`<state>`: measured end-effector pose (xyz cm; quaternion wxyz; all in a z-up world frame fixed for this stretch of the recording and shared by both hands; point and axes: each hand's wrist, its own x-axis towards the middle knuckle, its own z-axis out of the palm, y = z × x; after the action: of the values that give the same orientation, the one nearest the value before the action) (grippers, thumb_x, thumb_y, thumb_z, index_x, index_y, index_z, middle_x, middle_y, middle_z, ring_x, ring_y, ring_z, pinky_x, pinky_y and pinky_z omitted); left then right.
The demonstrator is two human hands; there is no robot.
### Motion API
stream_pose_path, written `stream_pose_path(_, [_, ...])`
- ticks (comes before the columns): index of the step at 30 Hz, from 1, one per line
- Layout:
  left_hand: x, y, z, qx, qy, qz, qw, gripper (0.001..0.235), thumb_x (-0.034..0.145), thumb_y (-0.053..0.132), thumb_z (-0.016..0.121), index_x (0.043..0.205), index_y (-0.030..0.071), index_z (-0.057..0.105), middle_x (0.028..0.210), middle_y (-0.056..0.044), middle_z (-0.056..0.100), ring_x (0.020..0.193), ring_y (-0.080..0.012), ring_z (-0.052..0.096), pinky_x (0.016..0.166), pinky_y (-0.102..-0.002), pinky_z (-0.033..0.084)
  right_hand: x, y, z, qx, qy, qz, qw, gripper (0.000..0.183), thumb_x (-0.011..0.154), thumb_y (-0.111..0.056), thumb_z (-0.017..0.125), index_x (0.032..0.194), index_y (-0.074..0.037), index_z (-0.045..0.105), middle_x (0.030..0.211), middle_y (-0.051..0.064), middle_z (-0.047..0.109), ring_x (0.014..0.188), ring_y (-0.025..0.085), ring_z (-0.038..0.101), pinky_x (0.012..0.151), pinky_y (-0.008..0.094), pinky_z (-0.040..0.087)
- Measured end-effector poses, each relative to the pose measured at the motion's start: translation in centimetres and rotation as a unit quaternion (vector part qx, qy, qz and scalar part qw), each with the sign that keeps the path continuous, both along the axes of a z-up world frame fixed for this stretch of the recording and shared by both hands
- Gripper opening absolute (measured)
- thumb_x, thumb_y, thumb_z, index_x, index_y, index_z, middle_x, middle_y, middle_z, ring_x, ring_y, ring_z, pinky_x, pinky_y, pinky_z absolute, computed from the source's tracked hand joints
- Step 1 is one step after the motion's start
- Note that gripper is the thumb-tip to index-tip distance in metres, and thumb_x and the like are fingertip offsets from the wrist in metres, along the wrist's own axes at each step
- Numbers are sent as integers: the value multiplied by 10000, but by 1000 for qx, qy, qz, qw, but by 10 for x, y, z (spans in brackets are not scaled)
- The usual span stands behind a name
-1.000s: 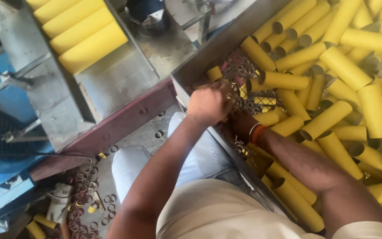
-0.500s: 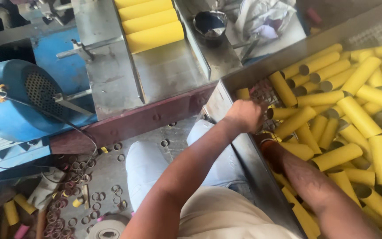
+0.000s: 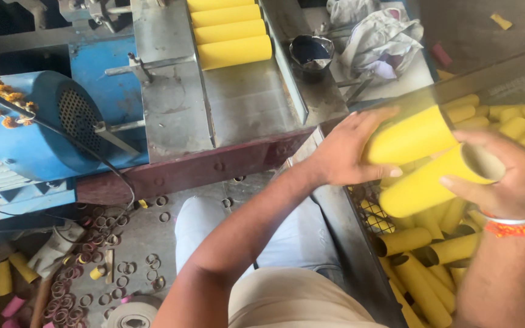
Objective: The person repeatedly picks up yellow cylindrical objects from a wire basket and places them onto a conveyor belt. The person handles the cylinders one at a time, moving them from the basket to the belt in a continuous loop.
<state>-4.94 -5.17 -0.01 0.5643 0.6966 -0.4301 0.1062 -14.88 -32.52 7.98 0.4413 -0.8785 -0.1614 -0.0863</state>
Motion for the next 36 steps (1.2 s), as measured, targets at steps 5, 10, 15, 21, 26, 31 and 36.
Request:
stream_pose_path(5, [49, 49, 5, 217, 58, 113, 968, 927, 765, 440, 827, 1539, 162, 398, 1291, -171, 669, 1104, -360, 679, 953, -464, 545, 38, 80, -7, 268, -71, 3, 961, 531, 916, -183, 791, 1376, -6, 594, 1290, 110, 665, 1047, 203, 695, 947, 329, 571])
stream_pose_path(10, [124, 123, -53, 398, -64, 336, 851, 737, 736, 188, 830, 1411, 191, 535, 1231, -83, 664, 1217, -321, 612, 1119, -490, 428, 72, 136, -44, 427, -28, -50, 902, 473, 955, -238, 796, 1329, -22, 603, 1231, 110, 645, 1103, 274, 691, 1056, 436, 593])
stream_pose_path(15, [144, 139, -91, 421, -8, 332, 844, 707, 700, 256, 849, 1344, 201, 562, 1208, -110, 650, 1213, -346, 579, 1088, -516, 382, 108, 170, -89, 448, -19, -74, 891, 394, 986, -172, 755, 1311, -23, 590, 1214, 81, 625, 1107, 238, 675, 1034, 395, 565])
stream_pose_path(21, [105, 126, -50, 106, 238, 160, 952, 665, 968, 466, 728, 1468, 93, 498, 1378, -151, 606, 1291, -351, 613, 1094, -464, 489, 148, 202, -120, 458, -40, -107, 882, 316, 1024, -139, 719, 1295, -30, 600, 1191, 70, 633, 1105, 189, 659, 991, 320, 534])
stream_pose_path(26, [86, 108, -35, 377, 48, 215, 899, 811, 730, 406, 822, 1409, 105, 497, 1269, -152, 626, 1187, -358, 589, 938, -518, 493, 152, 194, -128, 301, -76, -93, 946, 288, 1083, -161, 635, 1334, -25, 600, 1298, 52, 629, 1234, 170, 621, 1081, 296, 479])
stream_pose_path(31, [129, 141, -82, 439, -39, 333, 833, 706, 773, 248, 805, 1414, 139, 529, 1262, -105, 626, 1225, -331, 566, 1004, -520, 461, 128, 117, -159, 349, -19, -100, 931, 198, 1078, -150, 686, 1192, 4, 636, 1150, 18, 632, 1136, 107, 597, 1043, 262, 469])
stream_pose_path(36, [155, 141, -116, 481, -91, 377, 786, 615, 817, 202, 712, 1408, 174, 543, 1262, -104, 623, 1249, -317, 560, 1133, -543, 370, 83, 23, -232, 366, 113, -169, 908, 219, 1011, -164, 730, 1167, -22, 668, 1040, -25, 653, 992, 83, 599, 905, 258, 492])
